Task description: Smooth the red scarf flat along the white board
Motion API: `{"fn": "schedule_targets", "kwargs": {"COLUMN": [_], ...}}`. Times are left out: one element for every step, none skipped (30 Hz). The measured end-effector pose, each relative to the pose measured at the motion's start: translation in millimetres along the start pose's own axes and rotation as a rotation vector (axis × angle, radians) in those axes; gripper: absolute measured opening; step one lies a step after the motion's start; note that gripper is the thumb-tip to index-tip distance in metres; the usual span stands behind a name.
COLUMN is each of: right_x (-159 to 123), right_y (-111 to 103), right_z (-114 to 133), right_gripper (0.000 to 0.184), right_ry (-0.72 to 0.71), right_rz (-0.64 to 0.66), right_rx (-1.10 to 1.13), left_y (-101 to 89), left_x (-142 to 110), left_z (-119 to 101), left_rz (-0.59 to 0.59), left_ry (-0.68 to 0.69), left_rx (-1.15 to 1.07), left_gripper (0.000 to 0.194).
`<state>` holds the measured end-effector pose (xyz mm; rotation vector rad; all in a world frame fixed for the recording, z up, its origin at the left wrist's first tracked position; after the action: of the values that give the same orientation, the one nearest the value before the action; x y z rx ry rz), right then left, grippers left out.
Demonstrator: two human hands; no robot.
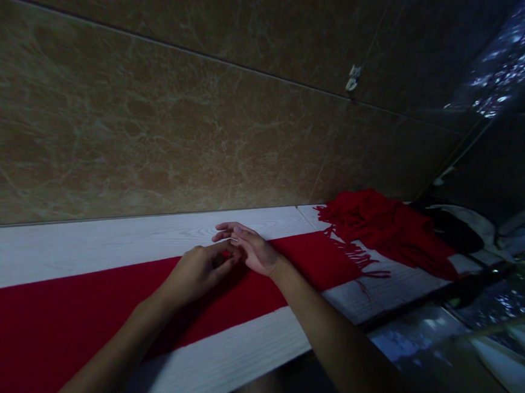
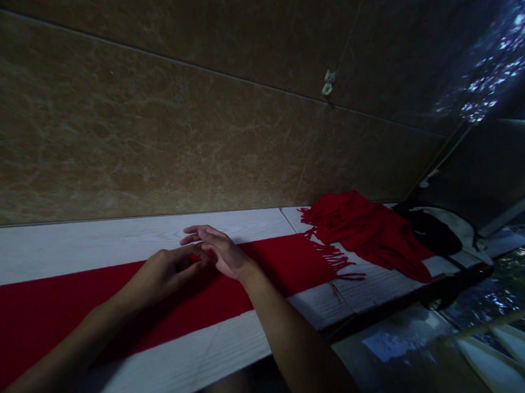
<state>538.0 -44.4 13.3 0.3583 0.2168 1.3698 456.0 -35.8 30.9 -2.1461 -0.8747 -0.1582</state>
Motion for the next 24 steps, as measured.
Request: {"fn": "schedule_targets", "kwargs": {"right_x": [0,0,0,0,0,0,0,0,0,0,0,0,0,1,1,1,1,1,1,1,1,1,1,0], "right_y": [0,0,0,0,0,0,0,0,0,0,1,1,1,1,1,1,1,1,1,1,2,2,2,3], "right_z": [0,1,1,2,2,1,0,0,0,0,0,0,-1,-1,-2,-3,-3,-4,-5,-6,-7,-7,-8,-7], "right_gripper": [0.049,0.05,0.051,0.052,0.052,0.051,0.051,0.051,0.051,0.052,0.053,0.054,0.055,0.055,0.055,0.054,0.054,0.054,0.053,0.053,0.053,0.053,0.053,0.054], "right_ry": [-0.005,-0.011,-0.018,-0.022,-0.024,-0.022,-0.018,-0.015,-0.013,-0.014,-0.015,-0.015,-0.013,-0.009,-0.005,-0.005,-0.006,-0.006,-0.004,-0.001,0.003,0.007,0.01,0.012], "right_rz": [0.002,0.005,0.008,0.01,0.01,0.009,0.008,0.009,0.011,0.014,0.017,0.02,0.021,0.023,0.025,0.027,0.03,0.035,0.04,0.044,0.047,0.049,0.048,0.047], "right_rx": [0.001,0.003,0.003,0.001,-0.003,-0.011,-0.019,-0.025,-0.027,-0.025,-0.019,-0.013,-0.009,-0.009,-0.013,-0.021,-0.03,-0.039,-0.046,-0.053,-0.058,-0.061,-0.062,-0.06], "left_y": [-0.6,-1.1,-1.3,-1.2,-0.7,-0.2,0.4,0.7,0.8,0.8,0.8,0.8,1.0,1.4,2.0,2.9,4.0,5.5,7.0,8.2,9.1,9.6,9.6,9.1], "left_x": [0,0,0,0,0,-1,-1,-1,0,0,0,0,0,0,0,0,0,0,0,0,0,0,-1,-1], "left_z": [-1,-1,0,1,2,3,4,4,5,5,5,5,5,6,6,7,8,9,9,10,10,11,11,10], "left_rz": [-0.002,-0.005,-0.006,-0.007,-0.004,-0.002,0.002,0.003,0.003,0.003,0.005,0.005,0.006,0.009,0.012,0.016,0.022,0.032,0.044,0.055,0.065,0.075,0.081,0.085], "left_ry": [0.003,0.003,0.002,0.0,-0.001,-0.001,-0.001,-0.001,0.0,0.001,0.0,-0.003,-0.007,-0.012,-0.015,-0.016,-0.015,-0.012,-0.009,-0.007,-0.006,-0.007,-0.008,-0.01], "left_rx": [0.012,0.023,0.032,0.036,0.039,0.043,0.048,0.054,0.06,0.066,0.069,0.07,0.073,0.076,0.078,0.075,0.066,0.052,0.036,0.021,0.011,0.006,0.006,0.008], "left_gripper": [0.043,0.043,0.042,0.042,0.042,0.042,0.042,0.041,0.041,0.041,0.04,0.04,0.04,0.04,0.039,0.039,0.037,0.036,0.035,0.034,0.034,0.035,0.036,0.038]}}
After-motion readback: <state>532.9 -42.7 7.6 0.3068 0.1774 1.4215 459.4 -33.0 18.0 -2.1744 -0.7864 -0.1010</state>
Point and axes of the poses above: each hand's wrist, its own x-axis towards the middle knuckle, its own y-axis out of the palm, z = x × y, the point moved 10 cm from there along x, towards the middle knuckle, and after that the axes turned 12 degrees about -z, right-handed, at the moved point
